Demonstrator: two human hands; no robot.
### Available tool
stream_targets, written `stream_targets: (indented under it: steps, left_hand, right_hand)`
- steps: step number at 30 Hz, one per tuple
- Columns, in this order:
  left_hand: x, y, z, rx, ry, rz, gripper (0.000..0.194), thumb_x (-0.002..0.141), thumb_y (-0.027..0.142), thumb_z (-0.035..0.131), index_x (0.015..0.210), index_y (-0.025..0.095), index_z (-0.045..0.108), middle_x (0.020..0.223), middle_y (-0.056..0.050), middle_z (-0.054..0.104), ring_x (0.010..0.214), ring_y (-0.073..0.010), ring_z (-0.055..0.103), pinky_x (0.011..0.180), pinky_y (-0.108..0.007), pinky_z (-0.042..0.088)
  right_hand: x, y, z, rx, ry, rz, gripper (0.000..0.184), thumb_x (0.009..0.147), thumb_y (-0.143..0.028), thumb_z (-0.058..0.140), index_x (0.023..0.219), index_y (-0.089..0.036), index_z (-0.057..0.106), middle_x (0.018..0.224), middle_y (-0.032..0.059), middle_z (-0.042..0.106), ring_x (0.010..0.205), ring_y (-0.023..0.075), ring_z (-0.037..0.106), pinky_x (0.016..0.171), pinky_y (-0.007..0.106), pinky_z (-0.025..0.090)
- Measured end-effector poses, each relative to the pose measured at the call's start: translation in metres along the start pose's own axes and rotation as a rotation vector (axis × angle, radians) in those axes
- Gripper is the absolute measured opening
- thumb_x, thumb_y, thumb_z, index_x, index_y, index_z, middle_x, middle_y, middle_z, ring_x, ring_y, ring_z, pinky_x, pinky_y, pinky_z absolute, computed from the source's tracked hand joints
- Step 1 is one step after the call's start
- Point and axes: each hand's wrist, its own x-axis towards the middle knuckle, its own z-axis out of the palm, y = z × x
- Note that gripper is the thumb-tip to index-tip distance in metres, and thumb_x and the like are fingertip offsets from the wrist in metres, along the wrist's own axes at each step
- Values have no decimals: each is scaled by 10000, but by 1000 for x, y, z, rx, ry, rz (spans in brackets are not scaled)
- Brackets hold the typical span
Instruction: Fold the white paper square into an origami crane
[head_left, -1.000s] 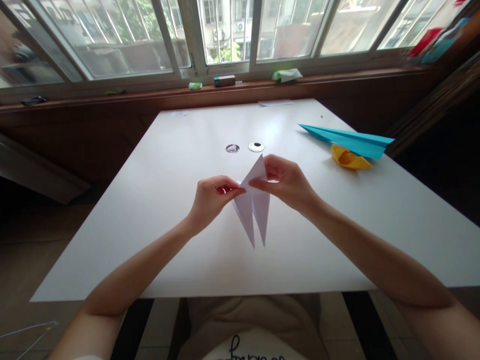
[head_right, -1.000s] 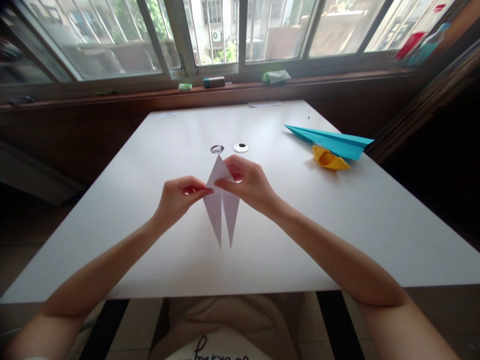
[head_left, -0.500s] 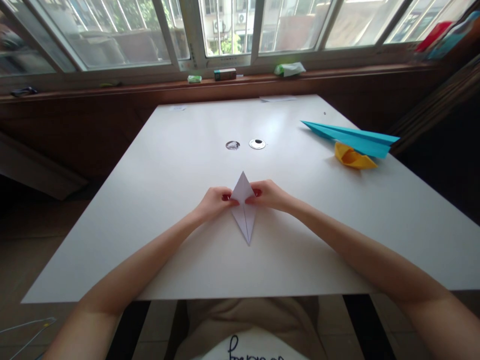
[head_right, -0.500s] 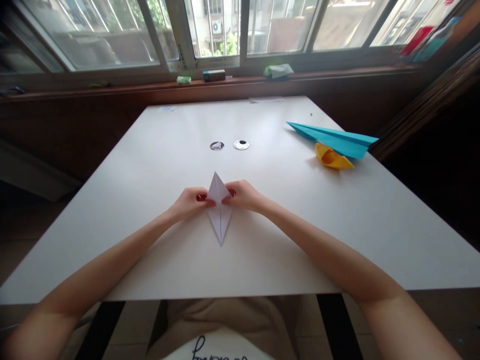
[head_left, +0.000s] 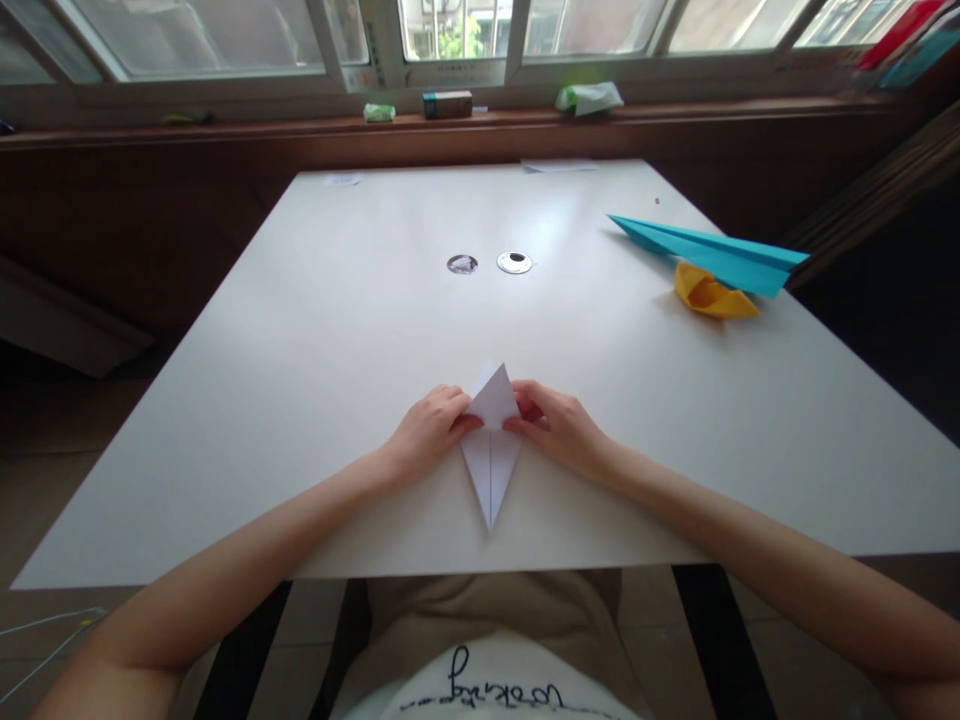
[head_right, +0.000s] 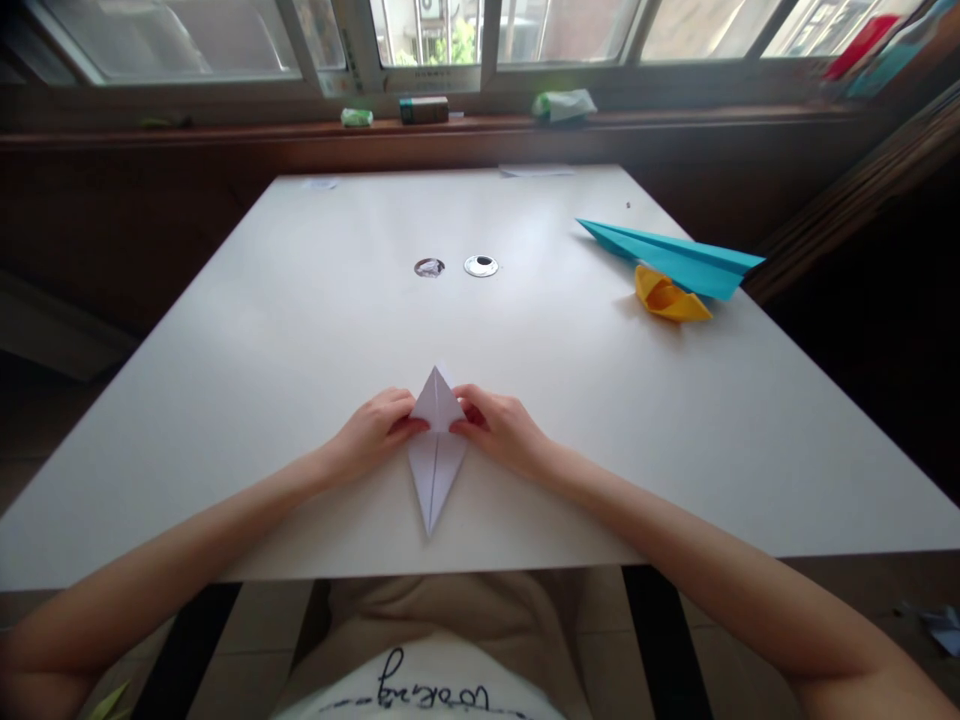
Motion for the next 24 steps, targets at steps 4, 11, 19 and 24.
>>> stream_targets:
  steps: [4, 11, 19, 24]
  left_hand:
    - [2, -2, 7, 31, 68, -24, 65, 841, 206, 489, 836, 172, 544, 809, -40, 584, 791, -187, 526, 720, -313, 430]
    - [4, -5, 12, -12, 161, -65, 212, 816, 211, 552, 1005, 184, 460, 713, 31, 550, 630, -127, 523, 596, -241, 418]
    - [4, -7, 10, -17, 235, -71, 216, 809, 138, 553, 993, 180, 450, 818, 12, 555, 642, -99, 530, 609, -231, 454]
    - [3, -7, 10, 147, 248, 107, 41, 849, 154, 509, 825, 164, 541, 847, -33, 570, 783, -142, 537, 694, -269, 489]
  right_hand:
    - [0, 9, 8, -69, 133, -52, 270, 774, -210, 559, 1038, -206, 505, 757, 5, 610, 627, 126, 570, 607, 253, 473]
    - [3, 18, 13, -178, 228, -79, 395, 790, -226, 570, 1154, -192, 418, 810, 23, 617, 585, 122, 566, 551, 247, 460]
    - [3, 19, 7, -185, 232, -56, 110, 788, -190, 586, 869, -194, 511, 694, -13, 599, 572, 112, 556, 559, 234, 454]
    - [4, 20, 3, -368, 263, -240, 50, 811, -210, 587, 769, -184, 594, 830, 53, 611, 749, 158, 563, 639, 270, 487]
